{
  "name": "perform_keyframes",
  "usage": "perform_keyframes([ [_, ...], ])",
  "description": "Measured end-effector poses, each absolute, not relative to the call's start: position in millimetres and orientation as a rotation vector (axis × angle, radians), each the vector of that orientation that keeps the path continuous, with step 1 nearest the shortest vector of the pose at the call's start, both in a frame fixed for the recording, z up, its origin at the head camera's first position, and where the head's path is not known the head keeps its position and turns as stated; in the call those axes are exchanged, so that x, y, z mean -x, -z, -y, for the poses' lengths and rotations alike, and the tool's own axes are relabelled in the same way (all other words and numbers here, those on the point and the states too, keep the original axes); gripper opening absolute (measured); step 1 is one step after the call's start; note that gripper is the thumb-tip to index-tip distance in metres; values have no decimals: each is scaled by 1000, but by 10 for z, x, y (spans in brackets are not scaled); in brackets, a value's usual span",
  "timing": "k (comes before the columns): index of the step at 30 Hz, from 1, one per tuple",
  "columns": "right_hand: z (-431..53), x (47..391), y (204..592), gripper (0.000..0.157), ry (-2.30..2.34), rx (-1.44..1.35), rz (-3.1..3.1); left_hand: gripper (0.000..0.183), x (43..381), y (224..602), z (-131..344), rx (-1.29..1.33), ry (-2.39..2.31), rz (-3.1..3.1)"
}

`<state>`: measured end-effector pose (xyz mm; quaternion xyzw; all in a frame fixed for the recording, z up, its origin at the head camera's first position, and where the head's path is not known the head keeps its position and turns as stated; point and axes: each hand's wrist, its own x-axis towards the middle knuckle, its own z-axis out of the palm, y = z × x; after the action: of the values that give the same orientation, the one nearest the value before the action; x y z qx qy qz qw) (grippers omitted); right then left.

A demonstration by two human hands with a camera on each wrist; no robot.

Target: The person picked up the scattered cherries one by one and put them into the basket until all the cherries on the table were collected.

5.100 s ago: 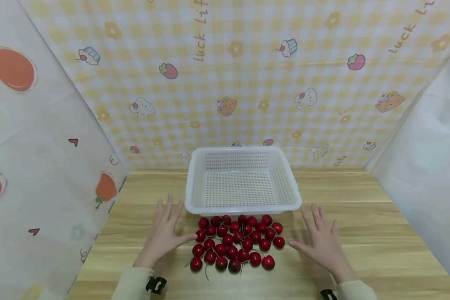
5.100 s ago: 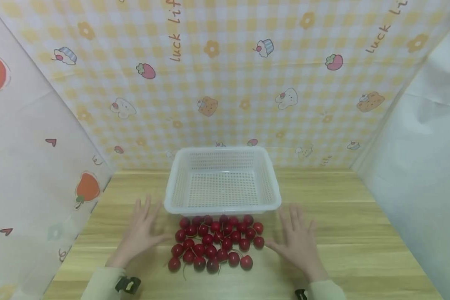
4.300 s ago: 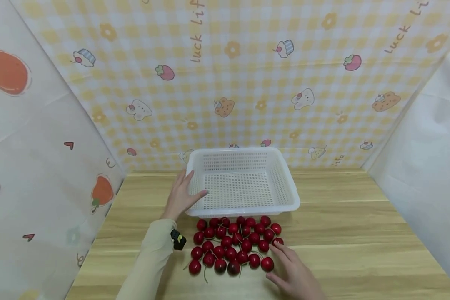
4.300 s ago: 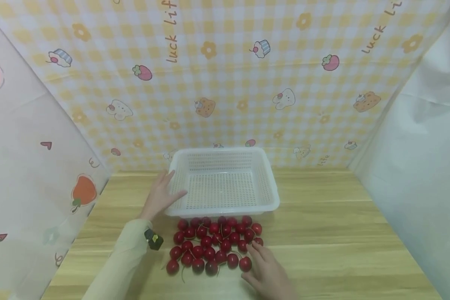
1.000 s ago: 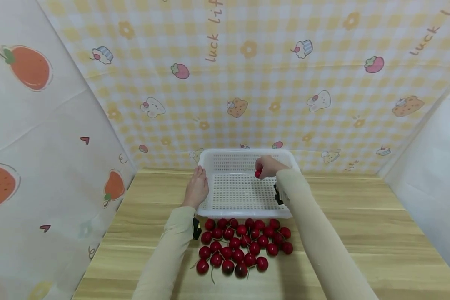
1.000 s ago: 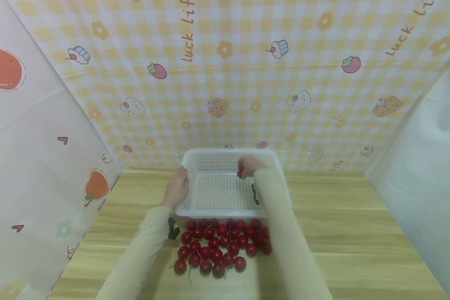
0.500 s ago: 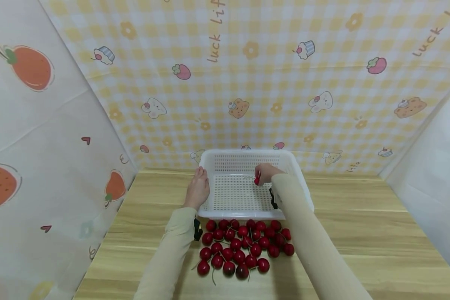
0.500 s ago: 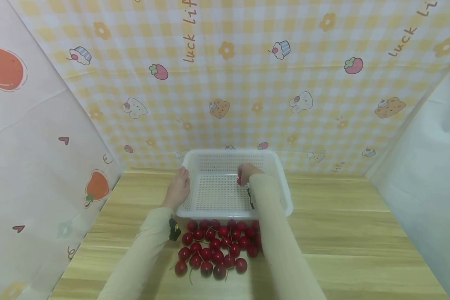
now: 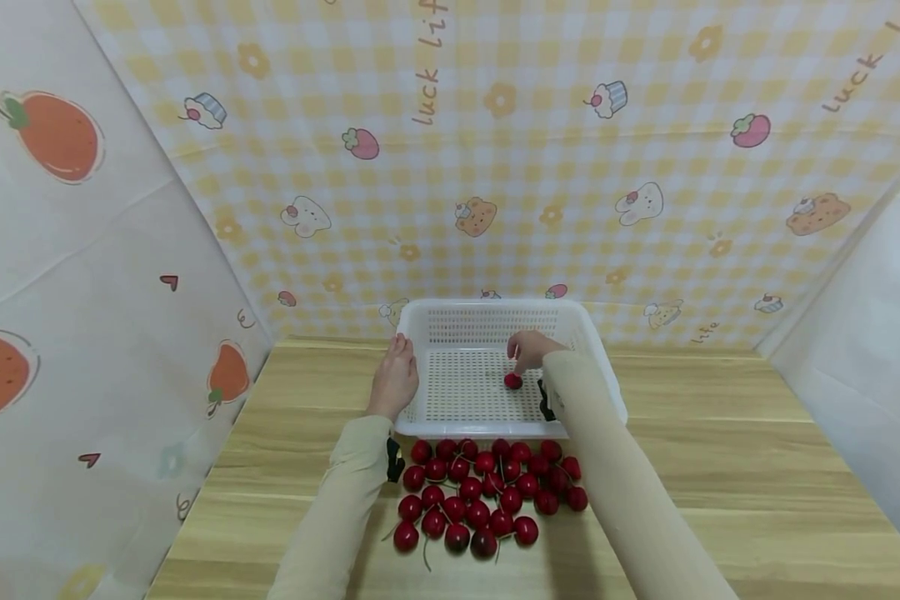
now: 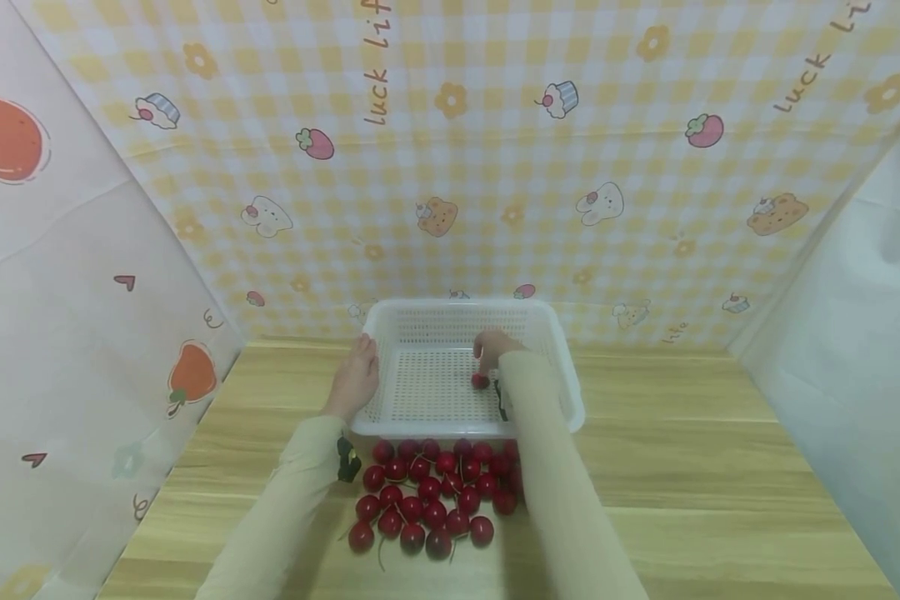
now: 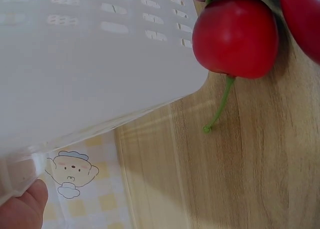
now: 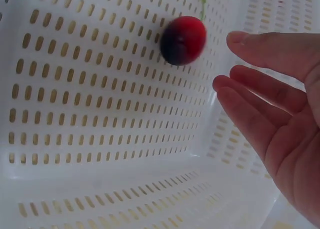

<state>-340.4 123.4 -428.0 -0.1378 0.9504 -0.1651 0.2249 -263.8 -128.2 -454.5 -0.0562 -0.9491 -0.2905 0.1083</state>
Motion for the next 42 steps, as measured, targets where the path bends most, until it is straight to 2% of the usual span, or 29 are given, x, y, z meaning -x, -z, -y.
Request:
perform_keyframes([
  [5,-1298,3368,4171,37,535,480,-2594,40,2646,4562,1276,170,862,2794],
  [13,-1326,3104,3810,36,667,811,-2623,40,2651,4562,1267,175,863,2796],
  [16,-1344,2860,3661,38,680,965,-2690,40,2651,4575,1266,179,845,2797],
  [22,-1469,2157,3419,37,717,1288,-2816,40,2655,4567,1256,180,849,2816],
  [26,-1562,1723,3369,38,771,1370,-2834,41,2657,4541,1255,154,860,2851],
  [34,-1668,1196,3711,34,811,1370,-2824,41,2649,4530,1261,161,863,2846],
  [42,-1556,925,4299,30,750,1058,-2741,40,2661,4559,1269,192,812,2830],
])
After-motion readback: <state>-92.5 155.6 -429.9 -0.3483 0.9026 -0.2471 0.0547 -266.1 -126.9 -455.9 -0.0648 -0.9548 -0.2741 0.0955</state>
